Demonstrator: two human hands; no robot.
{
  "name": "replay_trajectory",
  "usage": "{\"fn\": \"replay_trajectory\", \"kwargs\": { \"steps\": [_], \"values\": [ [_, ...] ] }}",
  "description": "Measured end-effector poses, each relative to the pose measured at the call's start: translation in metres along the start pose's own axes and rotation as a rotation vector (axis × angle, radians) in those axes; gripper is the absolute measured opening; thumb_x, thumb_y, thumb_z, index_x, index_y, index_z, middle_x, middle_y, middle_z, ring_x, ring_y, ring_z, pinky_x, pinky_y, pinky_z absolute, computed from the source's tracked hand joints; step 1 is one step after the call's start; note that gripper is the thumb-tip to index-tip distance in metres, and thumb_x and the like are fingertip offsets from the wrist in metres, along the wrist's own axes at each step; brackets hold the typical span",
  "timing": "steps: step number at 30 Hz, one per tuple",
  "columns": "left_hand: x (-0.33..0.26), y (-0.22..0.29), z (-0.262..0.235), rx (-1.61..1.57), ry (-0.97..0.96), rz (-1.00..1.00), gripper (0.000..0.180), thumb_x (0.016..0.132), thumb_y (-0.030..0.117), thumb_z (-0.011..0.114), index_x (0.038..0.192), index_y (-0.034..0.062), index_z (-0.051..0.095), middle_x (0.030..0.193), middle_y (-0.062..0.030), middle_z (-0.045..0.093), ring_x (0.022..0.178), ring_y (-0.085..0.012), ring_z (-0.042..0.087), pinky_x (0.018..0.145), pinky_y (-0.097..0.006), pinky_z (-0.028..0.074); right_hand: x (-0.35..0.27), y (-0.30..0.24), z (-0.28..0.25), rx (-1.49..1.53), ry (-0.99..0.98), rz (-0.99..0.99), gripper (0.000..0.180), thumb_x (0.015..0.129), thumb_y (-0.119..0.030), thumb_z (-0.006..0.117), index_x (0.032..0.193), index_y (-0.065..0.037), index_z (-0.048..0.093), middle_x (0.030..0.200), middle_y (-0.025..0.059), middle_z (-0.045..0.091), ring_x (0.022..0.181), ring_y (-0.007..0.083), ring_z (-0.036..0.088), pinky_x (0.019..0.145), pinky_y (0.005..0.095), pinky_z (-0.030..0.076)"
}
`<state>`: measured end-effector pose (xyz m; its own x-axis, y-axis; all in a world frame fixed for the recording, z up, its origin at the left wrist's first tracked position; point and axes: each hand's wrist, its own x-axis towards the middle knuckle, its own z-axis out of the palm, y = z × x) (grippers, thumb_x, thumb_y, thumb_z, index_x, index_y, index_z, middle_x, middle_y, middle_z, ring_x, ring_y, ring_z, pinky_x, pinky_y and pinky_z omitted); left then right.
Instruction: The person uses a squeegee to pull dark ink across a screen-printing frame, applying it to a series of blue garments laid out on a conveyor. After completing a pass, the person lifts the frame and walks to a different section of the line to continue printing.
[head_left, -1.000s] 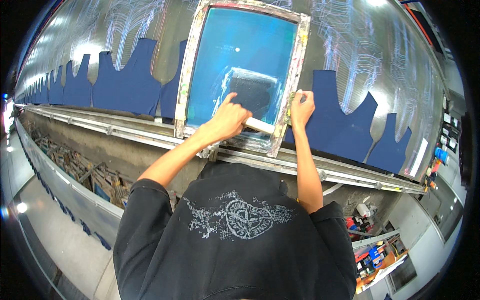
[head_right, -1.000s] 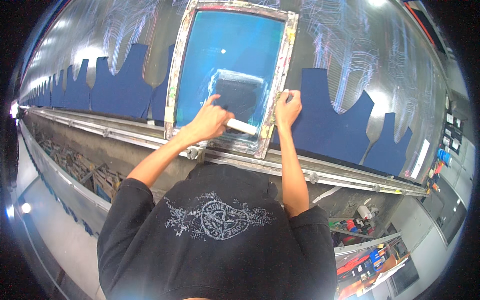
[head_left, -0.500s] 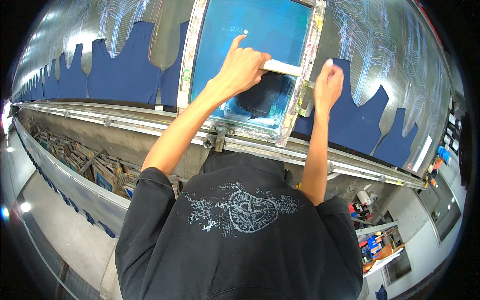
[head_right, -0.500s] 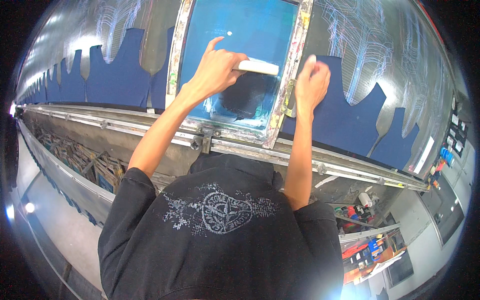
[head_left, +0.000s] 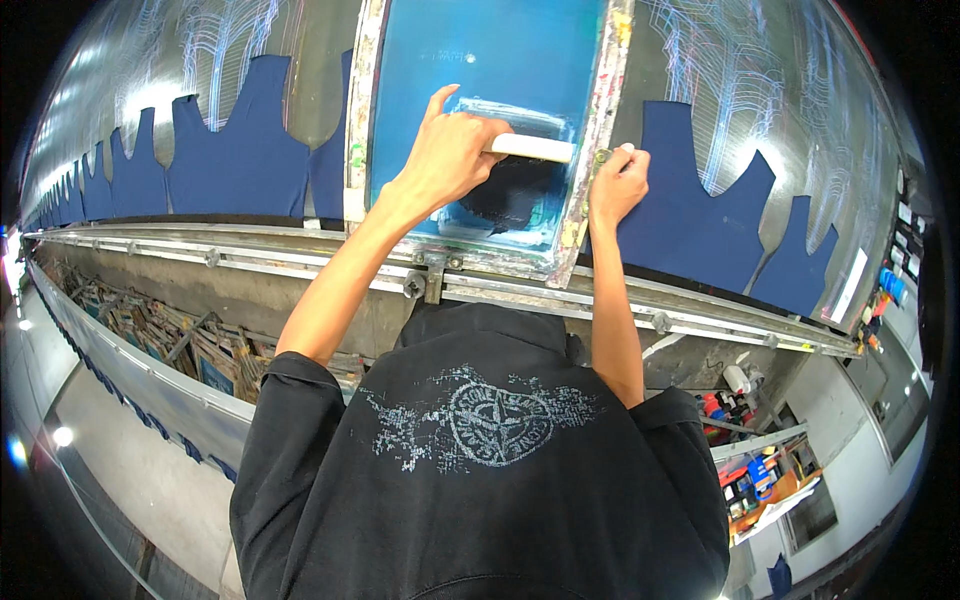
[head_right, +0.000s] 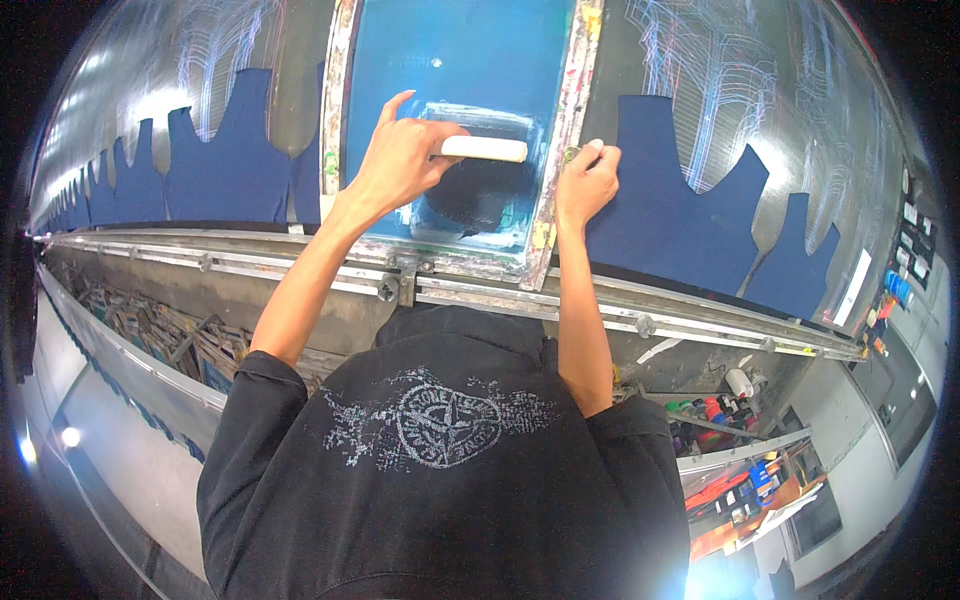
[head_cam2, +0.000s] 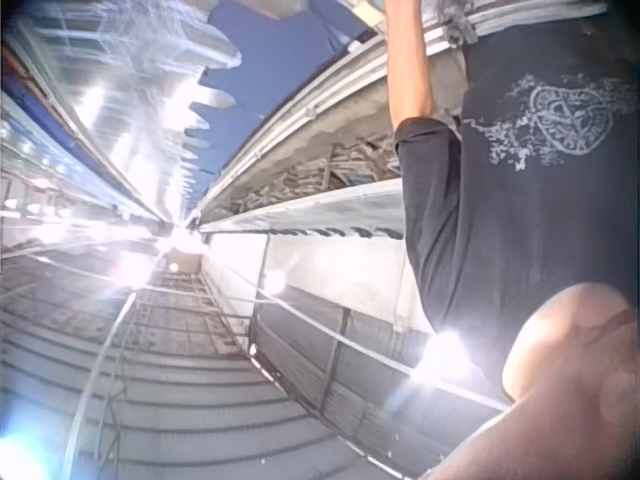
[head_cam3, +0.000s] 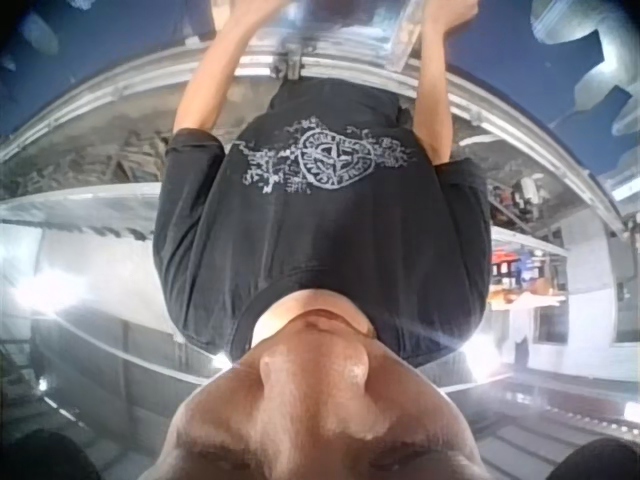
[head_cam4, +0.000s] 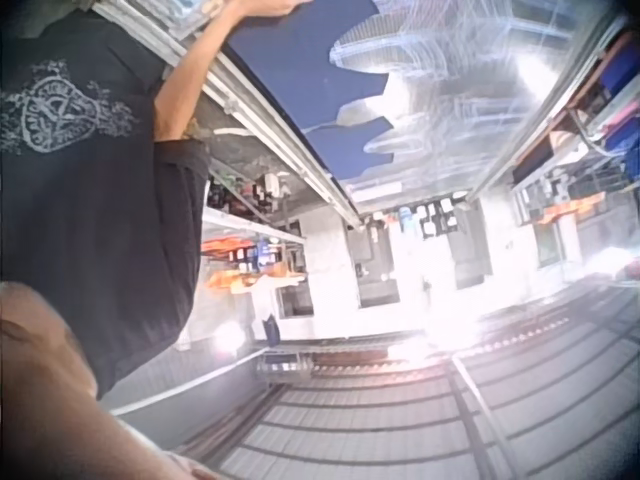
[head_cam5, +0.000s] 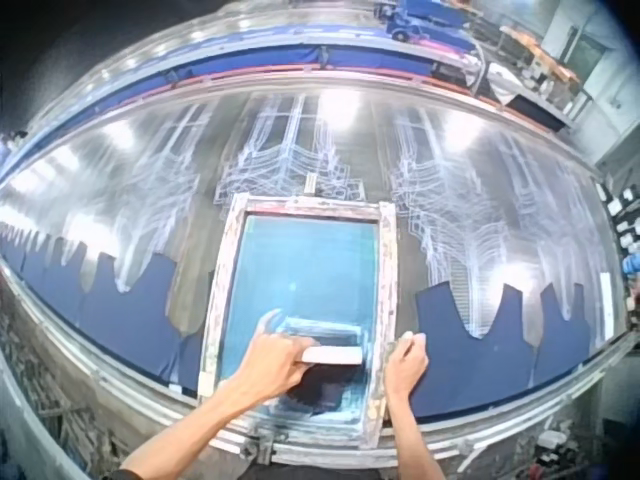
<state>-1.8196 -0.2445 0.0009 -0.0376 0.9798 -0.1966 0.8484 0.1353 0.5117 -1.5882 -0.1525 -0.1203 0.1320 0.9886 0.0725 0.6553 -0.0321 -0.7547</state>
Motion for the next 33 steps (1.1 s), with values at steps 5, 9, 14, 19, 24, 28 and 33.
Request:
{"fn": "replay_trajectory", "kwargs": {
  "steps": [5,9,14,19,24,28,33],
  "values": [
    [0.014,0.005,-0.006,0.014,-0.045,-0.004,0.023,0.086,0.011,0.074,0.109,0.0140,0.078,0.086,-0.0116,0.077,0.090,-0.0283,0.073,0.122,-0.054,0.026,0.002,0.001,0.001,-0.056,-0.037,0.026,0.030,0.105,-0.026,0.055,0.088,-0.001,0.054,0.069,0.0221,0.061,0.067,0.0446,0.063,0.065,0.0533,0.044],
    [0.020,0.006,-0.011,-0.015,-0.012,-0.011,0.021,0.088,0.013,0.074,0.108,0.0135,0.077,0.086,-0.0121,0.077,0.090,-0.0285,0.073,0.121,-0.054,0.027,-0.002,-0.007,-0.012,0.035,-0.052,0.076,0.029,0.105,-0.024,0.055,0.088,-0.001,0.054,0.068,0.0176,0.060,0.063,0.0365,0.059,0.063,0.0490,0.043],
    [0.027,0.006,-0.011,-0.033,0.022,-0.011,0.019,0.088,0.014,0.075,0.107,0.0132,0.077,0.084,-0.0118,0.076,0.088,-0.0293,0.073,0.122,-0.054,0.027,-0.006,-0.011,-0.012,-0.008,-0.080,0.063,0.029,0.107,-0.024,0.052,0.088,-0.002,0.051,0.070,0.0211,0.061,0.066,0.0434,0.061,0.066,0.0535,0.042],
    [0.036,0.003,-0.007,0.013,-0.080,-0.045,0.020,0.087,0.013,0.075,0.107,0.0134,0.077,0.084,-0.0116,0.076,0.088,-0.0295,0.073,0.122,-0.054,0.025,0.005,-0.003,-0.003,-0.048,-0.157,0.101,0.029,0.107,-0.025,0.052,0.088,-0.002,0.051,0.069,0.0227,0.060,0.068,0.0474,0.061,0.066,0.0565,0.042],
    [0.037,-0.001,0.004,0.058,-0.061,-0.021,0.021,0.085,0.009,0.074,0.106,0.0138,0.076,0.084,-0.0112,0.076,0.087,-0.0296,0.073,0.123,-0.054,0.024,0.028,-0.027,-0.020,-0.112,-0.094,-0.248,0.023,0.103,-0.023,0.056,0.106,-0.001,0.061,0.084,0.0213,0.066,0.086,0.0431,0.065,0.085,0.0525,0.047],
    [0.040,-0.006,0.020,0.141,-0.038,0.012,0.024,0.083,0.006,0.072,0.105,0.0139,0.075,0.084,-0.0103,0.075,0.088,-0.0300,0.073,0.122,-0.055,0.027,0.038,-0.072,-0.032,0.012,-0.469,-0.558,0.028,0.096,-0.016,0.064,0.120,-0.003,0.064,0.111,0.0162,0.069,0.112,0.0351,0.064,0.106,0.0499,0.041],
    [0.036,-0.015,0.040,0.135,-0.010,0.033,0.030,0.078,0.001,0.068,0.105,0.0128,0.072,0.087,-0.0102,0.074,0.090,-0.0299,0.072,0.118,-0.054,0.033,0.025,-0.090,-0.012,-0.164,-0.780,-0.838,0.022,0.083,-0.005,0.069,0.105,-0.004,0.065,0.100,0.0149,0.070,0.104,0.0349,0.066,0.100,0.0485,0.044]
  ]
}}
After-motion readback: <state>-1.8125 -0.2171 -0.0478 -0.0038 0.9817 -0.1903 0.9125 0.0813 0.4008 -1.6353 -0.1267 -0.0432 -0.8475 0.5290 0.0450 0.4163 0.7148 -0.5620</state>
